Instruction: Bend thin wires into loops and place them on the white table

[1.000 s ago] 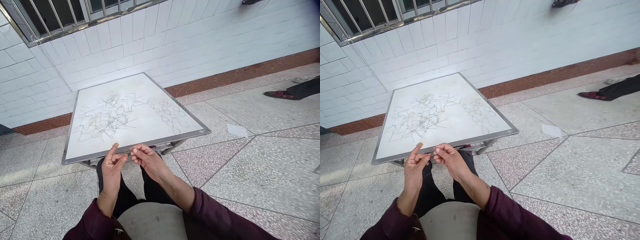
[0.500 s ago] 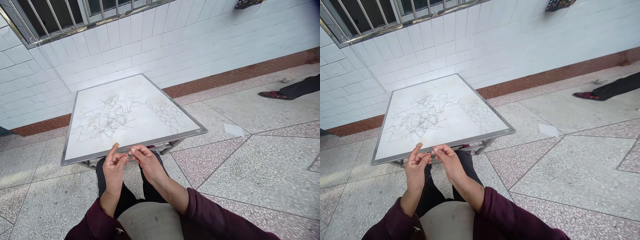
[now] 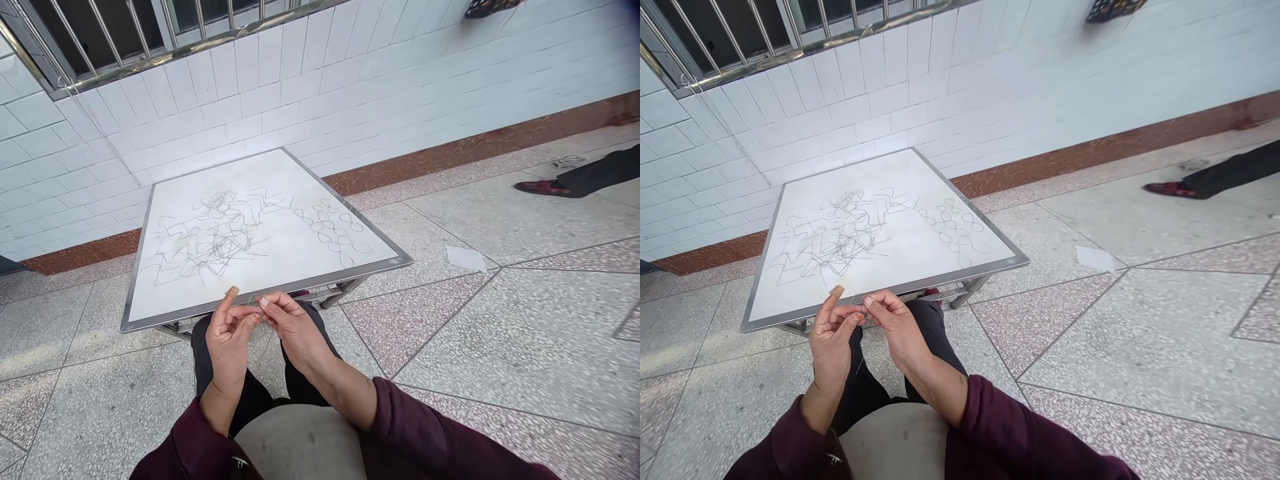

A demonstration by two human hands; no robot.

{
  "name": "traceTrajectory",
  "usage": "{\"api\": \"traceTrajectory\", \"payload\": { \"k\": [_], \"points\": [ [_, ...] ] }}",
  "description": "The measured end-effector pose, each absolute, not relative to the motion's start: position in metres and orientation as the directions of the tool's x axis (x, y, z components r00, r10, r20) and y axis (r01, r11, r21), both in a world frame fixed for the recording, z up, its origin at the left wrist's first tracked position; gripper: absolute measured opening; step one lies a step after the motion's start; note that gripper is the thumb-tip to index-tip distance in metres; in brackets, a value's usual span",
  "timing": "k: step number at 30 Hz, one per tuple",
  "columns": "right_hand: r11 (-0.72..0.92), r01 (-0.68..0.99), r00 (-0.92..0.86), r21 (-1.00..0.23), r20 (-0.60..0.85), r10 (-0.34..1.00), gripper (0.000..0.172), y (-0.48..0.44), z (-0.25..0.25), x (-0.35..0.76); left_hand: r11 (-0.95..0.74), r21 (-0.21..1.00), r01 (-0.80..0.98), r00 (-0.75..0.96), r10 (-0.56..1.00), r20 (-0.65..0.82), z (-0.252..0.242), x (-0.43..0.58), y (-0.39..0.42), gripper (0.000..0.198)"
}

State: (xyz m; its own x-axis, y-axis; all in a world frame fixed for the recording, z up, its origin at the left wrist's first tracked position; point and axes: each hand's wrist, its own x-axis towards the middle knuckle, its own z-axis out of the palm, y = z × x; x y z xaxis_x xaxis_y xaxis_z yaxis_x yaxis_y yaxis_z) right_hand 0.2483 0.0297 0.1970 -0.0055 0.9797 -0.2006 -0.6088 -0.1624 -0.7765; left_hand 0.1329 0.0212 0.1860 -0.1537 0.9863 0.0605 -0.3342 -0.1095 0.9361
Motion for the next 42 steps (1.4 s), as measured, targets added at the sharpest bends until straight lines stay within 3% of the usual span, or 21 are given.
{"api": "traceTrajectory", "payload": {
  "k": [9, 15, 22, 27, 42],
  "points": [
    [-0.204, -0.635, -0.099, -0.745, -0.183, 0.978, 0.027, 0.024, 0.200, 0.247, -0.213, 0.926, -0.311, -0.241, 0.960, 0.140, 0.194, 0.134, 0.026, 0.044],
    [-0.230, -0.620, -0.187, -0.750, -0.143, 0.972, 0.025, 0.021, 0.197, 0.247, -0.200, 0.910, -0.363, -0.239, 0.964, 0.116, 0.200, 0.129, 0.026, 0.045],
    [-0.208, -0.538, -0.206, -0.817, -0.112, 0.972, 0.033, 0.028, 0.198, 0.254, -0.204, 0.915, -0.348, -0.142, 0.976, 0.163, 0.208, 0.122, 0.023, 0.046],
    [-0.144, -0.400, -0.253, -0.905, -0.042, 0.967, 0.027, 0.038, 0.204, 0.257, -0.133, 0.924, -0.360, -0.044, 0.991, 0.125, 0.204, 0.121, 0.021, 0.048],
    [0.016, -0.316, -0.023, -0.949, 0.024, 0.999, 0.025, 0.033, 0.200, 0.248, -0.092, 0.920, -0.382, -0.058, 0.995, 0.076, 0.193, 0.130, 0.019, 0.046]
  ]
}}
